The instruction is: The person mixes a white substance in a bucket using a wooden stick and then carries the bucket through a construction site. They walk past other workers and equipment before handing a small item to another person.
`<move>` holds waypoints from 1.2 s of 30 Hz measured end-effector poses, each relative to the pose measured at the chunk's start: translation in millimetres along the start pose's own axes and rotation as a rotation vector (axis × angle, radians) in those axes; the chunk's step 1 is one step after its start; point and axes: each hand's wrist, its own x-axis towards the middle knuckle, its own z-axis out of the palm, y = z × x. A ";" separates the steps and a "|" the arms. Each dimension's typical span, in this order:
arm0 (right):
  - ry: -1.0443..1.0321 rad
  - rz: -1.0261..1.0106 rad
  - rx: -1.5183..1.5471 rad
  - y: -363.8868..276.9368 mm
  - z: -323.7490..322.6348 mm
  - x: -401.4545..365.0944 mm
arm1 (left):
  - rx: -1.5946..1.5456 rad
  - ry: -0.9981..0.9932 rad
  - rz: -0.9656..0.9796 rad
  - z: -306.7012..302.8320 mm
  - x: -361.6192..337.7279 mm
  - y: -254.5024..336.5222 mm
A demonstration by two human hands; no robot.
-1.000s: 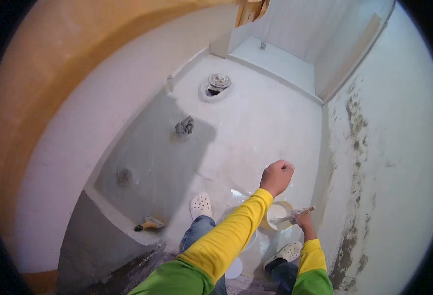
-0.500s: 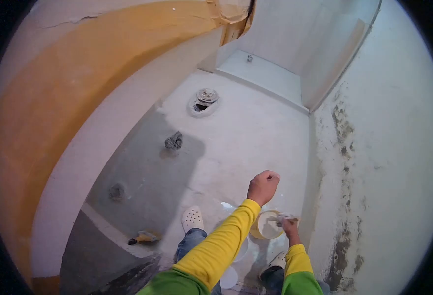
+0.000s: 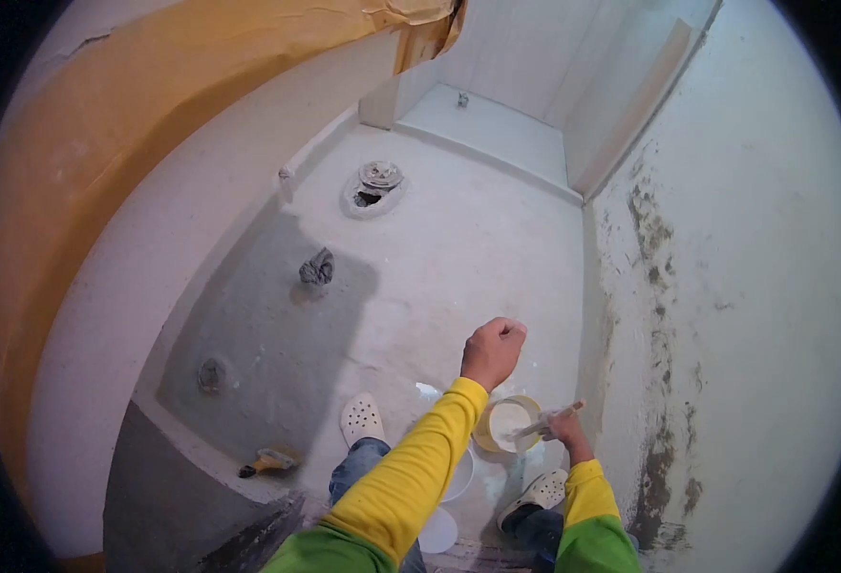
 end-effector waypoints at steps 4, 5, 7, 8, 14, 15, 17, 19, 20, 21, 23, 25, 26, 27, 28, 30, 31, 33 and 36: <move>0.351 0.310 -0.270 -48.6 -10.0 10.3 | 0.016 -0.017 -0.018 0.6 5.4 -13.6; 0.489 0.506 0.084 -63.7 -5.3 16.5 | 0.026 -0.029 -0.047 0.1 6.4 -13.0; 0.708 0.467 0.582 -58.2 12.9 22.9 | 0.100 -0.011 -0.013 -0.5 9.5 -14.5; 0.819 0.418 0.710 -52.8 19.6 28.7 | -0.010 -0.018 0.005 -0.7 7.4 -12.9; 0.932 0.151 0.740 -104.9 17.0 0.6 | -0.058 -0.029 -0.084 -4.1 -0.3 3.9; 0.923 0.247 0.757 -101.9 11.7 0.6 | -0.048 -0.023 -0.073 -4.6 0.0 2.8; 0.901 0.343 0.775 -85.6 5.5 12.6 | -0.060 -0.020 -0.072 -4.6 -1.3 1.9; 1.149 0.424 0.789 -53.6 12.3 43.8 | -0.068 -0.014 -0.065 -3.2 -1.5 2.8; 1.143 0.427 0.793 -65.5 15.3 48.2 | -0.068 -0.011 -0.091 -1.0 -1.7 2.5; 1.107 0.355 0.943 -89.1 18.6 49.1 | -0.069 -0.011 -0.118 1.1 -2.0 2.6; 1.065 0.285 1.092 -101.9 24.3 39.9 | -0.059 -0.019 -0.124 3.2 -1.7 4.0; 0.933 -0.467 -0.532 -87.1 31.9 14.4 | -0.048 -0.026 -0.126 4.6 -2.6 8.5; 0.932 -0.468 -0.530 -77.4 28.9 15.9 | -0.063 -0.040 -0.146 4.3 -3.3 11.5; 0.880 -0.335 -0.473 -61.3 26.5 17.4 | -0.079 -0.051 -0.169 2.7 -3.8 11.6; 0.824 -0.196 -0.416 -43.6 24.1 14.1 | -0.077 -0.052 -0.178 4.0 -5.5 7.9; 0.759 0.134 0.242 -9.4 28.8 45.9 | -0.024 -0.033 -0.096 7.2 -2.8 3.8; 0.828 0.199 0.651 -23.6 29.7 55.3 | -0.024 -0.032 -0.096 7.1 -1.8 3.3; 0.875 0.267 1.061 -53.6 37.3 51.8 | -0.022 -0.030 -0.093 6.4 -1.0 3.5; 0.983 -0.209 -0.493 -72.2 42.8 22.1 | -0.010 -0.020 -0.095 6.9 -1.7 3.5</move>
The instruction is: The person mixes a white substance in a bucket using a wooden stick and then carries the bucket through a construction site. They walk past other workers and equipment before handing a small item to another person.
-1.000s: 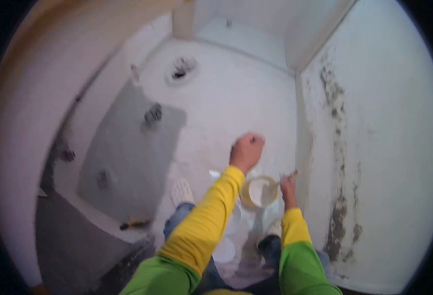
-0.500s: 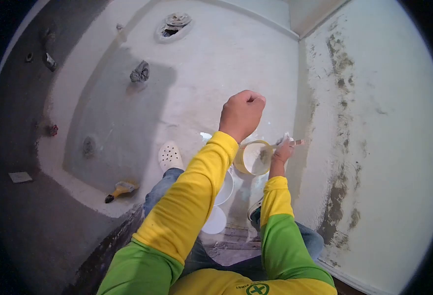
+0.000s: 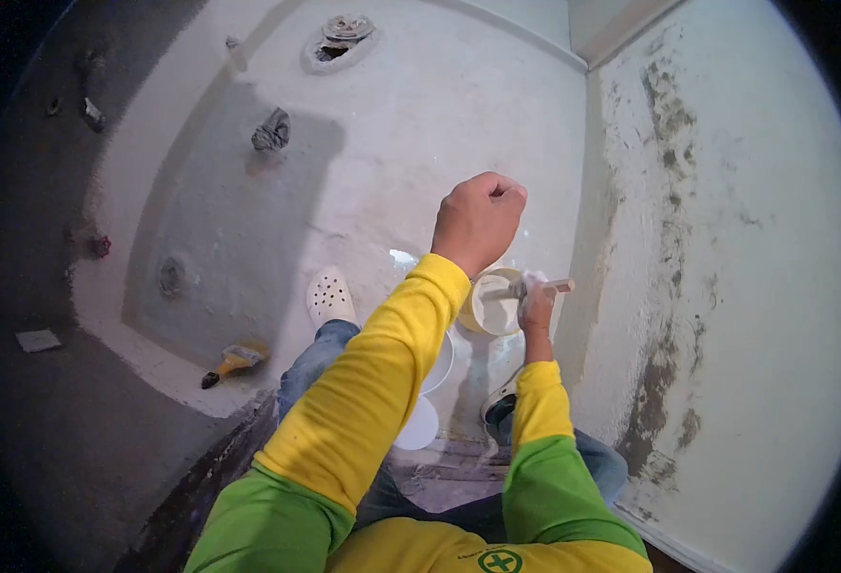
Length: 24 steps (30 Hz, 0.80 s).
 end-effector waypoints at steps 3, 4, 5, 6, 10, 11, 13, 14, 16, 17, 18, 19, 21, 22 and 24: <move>-0.461 0.498 0.411 26.3 -18.6 9.5 | 0.003 -0.009 0.009 -4.2 0.3 -1.0; -0.460 0.498 0.410 30.0 -9.2 11.7 | 0.003 -0.010 0.010 -4.5 -0.4 -0.8; -0.321 0.698 0.614 34.4 6.3 11.4 | 0.001 -0.006 0.003 -5.0 -0.5 -0.3; -0.173 0.893 0.815 35.4 17.8 13.7 | -0.002 -0.003 -0.006 -5.1 -1.0 -0.1; -0.020 -0.155 -0.102 4.9 11.5 -8.2 | -0.006 -0.013 -0.003 -2.5 -0.7 1.1; -0.148 -0.217 0.209 9.9 1.3 -12.7 | -0.009 -0.010 -0.005 -1.1 0.0 0.3; -0.277 0.145 0.363 21.9 -16.1 -0.8 | -0.014 -0.005 -0.009 -3.0 -0.1 -2.6; -0.400 0.516 0.507 27.5 -21.8 -0.6 | -0.012 -0.010 -0.001 -5.3 -1.1 -3.1; -0.246 0.857 0.730 28.3 -6.0 14.4 | -0.014 -0.008 0.020 -8.4 1.4 -0.7; -0.072 0.912 0.828 26.6 10.7 12.5 | -0.026 -0.014 0.019 -9.9 0.9 0.0; 0.107 0.961 0.923 13.5 15.2 18.9 | -0.037 -0.022 0.018 -11.2 1.0 0.5; 0.123 0.961 0.914 -1.2 15.3 19.5 | -0.037 -0.025 0.018 -11.3 0.7 -1.4; 0.006 0.424 0.452 1.2 1.7 1.9 | -0.024 0.006 0.022 -10.0 3.0 -7.0; -0.111 -0.108 -0.015 2.5 -4.6 -8.7 | -0.022 -0.002 0.028 -12.1 4.3 -8.2; -0.131 -0.011 0.201 6.4 -18.8 -17.7 | 0.009 -0.031 0.034 -20.3 4.2 -10.9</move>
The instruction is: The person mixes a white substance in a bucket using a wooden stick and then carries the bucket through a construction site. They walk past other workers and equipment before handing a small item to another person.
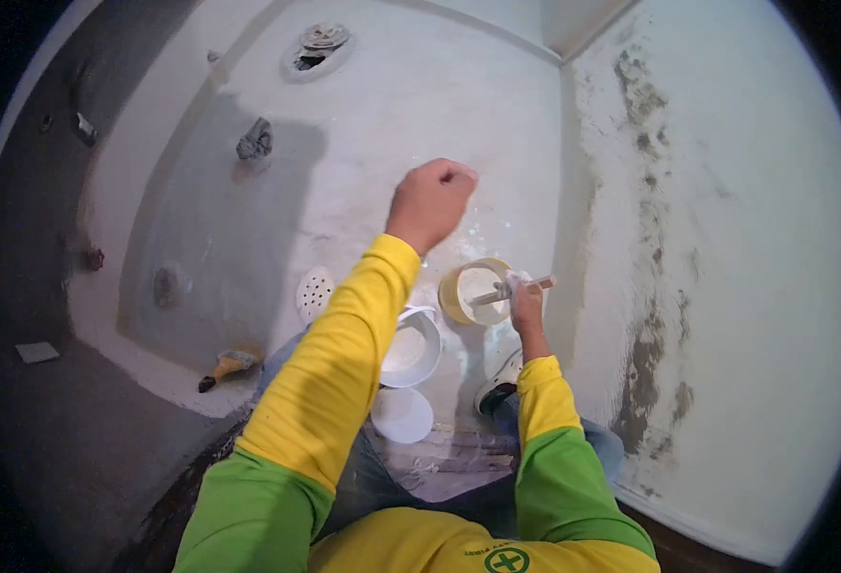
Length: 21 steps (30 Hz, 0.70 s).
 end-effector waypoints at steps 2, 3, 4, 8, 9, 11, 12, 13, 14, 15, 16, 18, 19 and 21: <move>-0.042 1.128 0.742 5.5 -38.4 -0.3 | 0.026 -0.024 0.070 -5.0 -2.6 -4.2; -0.080 1.096 0.830 14.6 -53.8 -3.9 | 0.021 -0.069 0.015 -6.8 -9.3 4.6; -0.050 1.106 0.829 19.2 -65.5 -11.3 | 0.022 -0.117 -0.041 -7.8 -16.4 11.2; -0.084 1.030 0.330 21.6 -146.8 -14.1 | 0.249 -0.634 -0.137 4.5 -45.8 -8.4; -0.111 0.967 0.159 22.6 -167.8 -12.9 | 0.312 -0.815 -0.196 13.0 -59.6 -18.2; -0.054 0.984 0.216 7.2 -214.1 -0.8 | 0.438 -1.133 -0.294 32.4 -96.9 -59.1; -0.012 0.980 0.261 1.9 -233.2 3.8 | 0.553 -1.264 -0.379 42.4 -121.6 -64.3; 0.005 0.995 0.269 1.5 -245.4 3.8 | 0.653 -1.376 -0.381 49.2 -145.1 -85.4; 0.036 0.966 0.324 2.3 -254.4 3.5 | 0.643 -1.383 -0.529 58.4 -170.4 -132.1; 0.066 0.935 0.379 3.3 -262.2 3.0 | 0.750 -1.402 -0.614 64.7 -195.0 -156.0; 0.075 0.945 0.388 3.4 -268.9 3.5 | 0.993 -1.487 -0.651 71.0 -211.8 -214.0; 0.019 1.002 0.304 0.4 -275.1 10.1 | 1.386 -1.615 0.064 52.1 -251.4 -299.2; 0.016 1.009 0.317 0.9 -275.6 16.0 | 1.500 -1.539 -0.153 53.4 -262.8 -273.8; 0.135 0.856 0.480 2.4 -274.3 29.6 | 1.554 -1.477 -0.235 51.6 -273.4 -270.9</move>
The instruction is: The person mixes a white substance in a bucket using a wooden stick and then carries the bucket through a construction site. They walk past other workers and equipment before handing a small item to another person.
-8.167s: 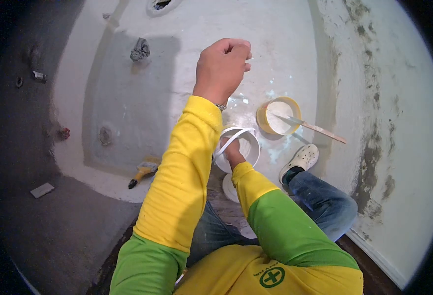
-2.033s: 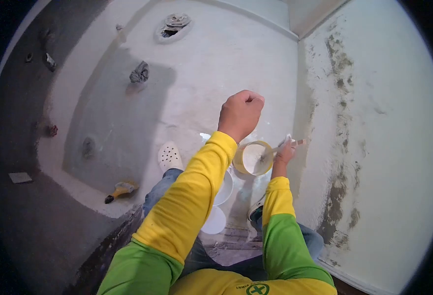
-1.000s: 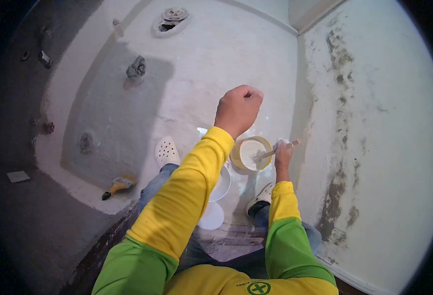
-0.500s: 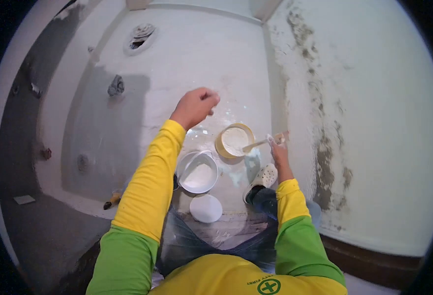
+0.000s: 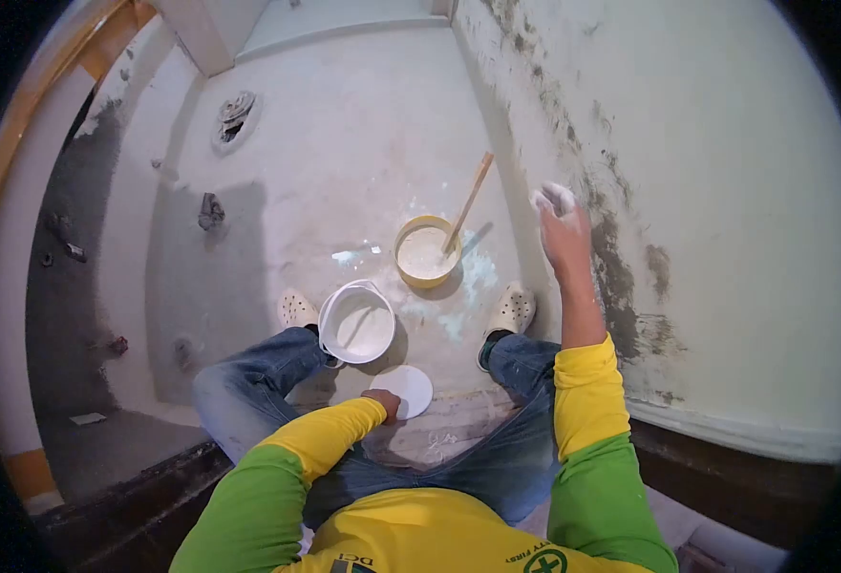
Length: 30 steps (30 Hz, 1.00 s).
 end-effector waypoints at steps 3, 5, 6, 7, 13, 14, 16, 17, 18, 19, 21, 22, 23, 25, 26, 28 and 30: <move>-0.035 0.027 0.061 -9.6 1.0 3.9 | -0.003 -0.013 -0.119 1.9 2.4 10.7; -0.041 0.028 0.082 -16.7 0.2 5.2 | 0.019 0.001 -0.112 2.6 9.9 14.8; -0.037 0.023 0.097 -18.8 -1.3 5.7 | 0.016 -0.006 -0.119 8.0 20.5 14.3; -0.043 0.028 0.104 -19.8 -3.5 7.2 | 0.061 -0.041 -0.107 15.9 35.4 12.1; -0.042 0.123 0.186 -20.3 -15.2 10.3 | 0.020 0.005 -0.121 51.2 68.9 8.8; -0.052 0.128 0.192 -20.3 -17.0 10.5 | 0.025 0.059 -0.125 52.0 68.5 9.1; -0.055 0.129 0.203 -19.9 -16.8 10.7 | 0.073 0.075 -0.120 38.0 52.9 17.0; -0.065 0.119 0.237 -19.0 -13.2 10.0 | 0.122 0.091 -0.108 31.4 47.7 19.3; -0.071 0.108 0.270 -19.1 -11.2 10.6 | 0.134 0.094 -0.111 30.1 51.8 17.2; -0.061 0.108 0.276 -19.5 -10.0 12.1 | 0.121 0.097 -0.091 29.8 55.1 16.1; -0.048 0.067 0.268 -19.7 -6.4 11.6 | 0.113 0.082 -0.074 32.4 50.6 18.5; -0.044 0.075 0.276 -20.9 -6.5 12.3 | 0.117 0.099 -0.047 30.0 50.3 17.4; -0.026 0.058 0.280 -24.0 -7.4 12.6 | 0.119 0.115 -0.021 24.6 46.6 17.4; -0.012 0.045 0.292 -27.3 -5.5 13.7 | 0.168 0.166 -0.006 6.2 22.4 29.0; -0.007 0.045 0.310 -27.5 -3.9 15.0 | 0.047 0.310 0.008 -2.1 11.3 33.7; -0.003 0.047 0.337 -30.0 -1.0 17.2 | -0.176 0.456 -0.048 -37.5 -22.0 42.9; 0.009 0.052 0.360 -35.2 1.6 16.9 | -0.367 0.600 -0.148 -69.6 -58.7 42.9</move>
